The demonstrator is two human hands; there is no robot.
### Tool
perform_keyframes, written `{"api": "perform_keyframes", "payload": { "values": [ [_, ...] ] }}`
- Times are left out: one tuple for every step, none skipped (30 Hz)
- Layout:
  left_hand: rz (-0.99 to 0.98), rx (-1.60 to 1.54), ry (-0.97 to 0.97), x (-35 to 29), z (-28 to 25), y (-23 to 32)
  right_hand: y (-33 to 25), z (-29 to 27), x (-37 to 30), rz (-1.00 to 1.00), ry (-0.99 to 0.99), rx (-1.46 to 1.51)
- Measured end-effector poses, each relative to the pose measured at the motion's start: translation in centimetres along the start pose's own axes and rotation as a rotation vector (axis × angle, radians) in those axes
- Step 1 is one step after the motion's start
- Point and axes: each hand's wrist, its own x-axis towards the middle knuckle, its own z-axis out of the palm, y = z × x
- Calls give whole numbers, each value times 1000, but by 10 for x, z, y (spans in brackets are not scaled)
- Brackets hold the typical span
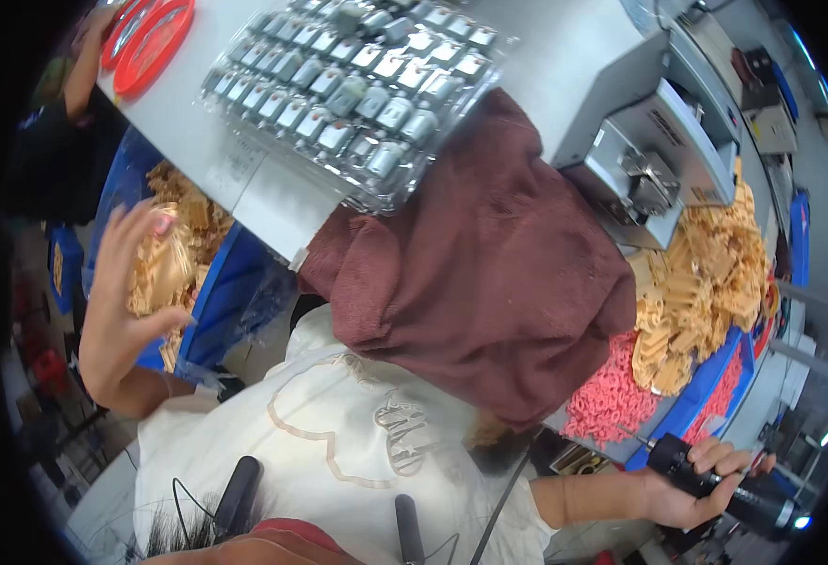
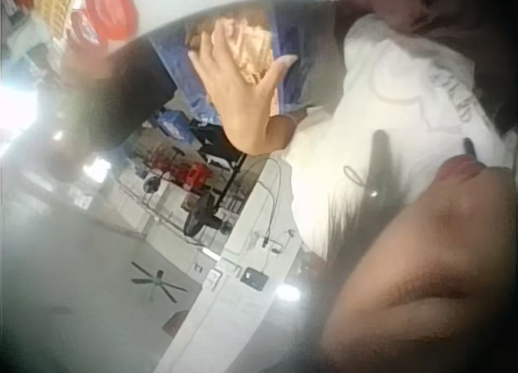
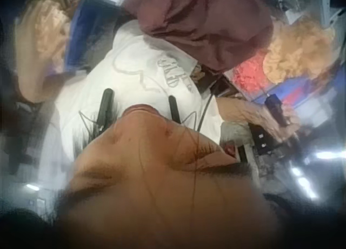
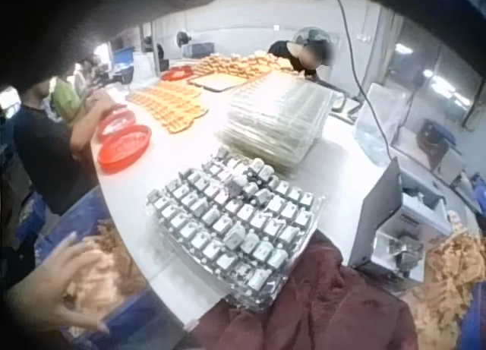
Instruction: The person is assembling small electronic components, specifically inserting small gears and motors into a plastic housing and using an electric screwdriver.
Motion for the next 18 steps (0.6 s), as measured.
{"api": "perform_keyframes", "payload": {
  "values": [
    [18, 2, 2, -13, 1, -18, 0, -4, 1, 20, 4, 22],
    [-97, 95, 75, -23, 3, -35, 0, -5, 0, 42, 21, -8],
    [-218, 184, 146, -28, 5, -42, 1, -8, 0, 69, -1, 5],
    [-135, 30, 136, -15, -2, -34, 3, -8, -2, 107, 52, -2],
    [-126, 27, 138, 3, -1, -23, 6, -5, -4, 146, 106, -4],
    [32, -169, 142, 24, 0, -10, 10, -3, -6, 164, 61, -47],
    [209, -372, 139, 50, 4, 3, 13, -2, -9, 173, 28, -102],
    [233, -377, 143, 72, 12, 15, 17, 6, -12, 210, 64, -95],
    [392, -393, 181, 105, 38, 34, 19, 5, -16, 249, 130, -214],
    [504, -381, 233, 118, 53, 44, 33, 4, -15, 405, 170, -226],
    [520, -286, 285, 131, 63, 53, 38, 11, -16, 474, 202, -239],
    [513, -161, 328, 140, 72, 57, 39, 37, -20, 431, 165, -292],
    [529, -55, 376, 155, 81, 60, 47, 44, -22, 439, 113, -271],
    [509, 31, 392, 160, 90, 58, 49, 54, -26, 561, 72, -307],
    [491, 62, 428, 160, 95, 60, 56, 52, -29, 622, 2, -256],
    [472, 1, 415, 161, 99, 59, 72, 55, -30, 612, -86, -374],
    [439, 7, 439, 158, 99, 56, 80, 65, -34, 612, -150, -339],
    [452, 7, 464, 159, 94, 59, 91, 57, -38, 512, -265, -503]
  ]
}}
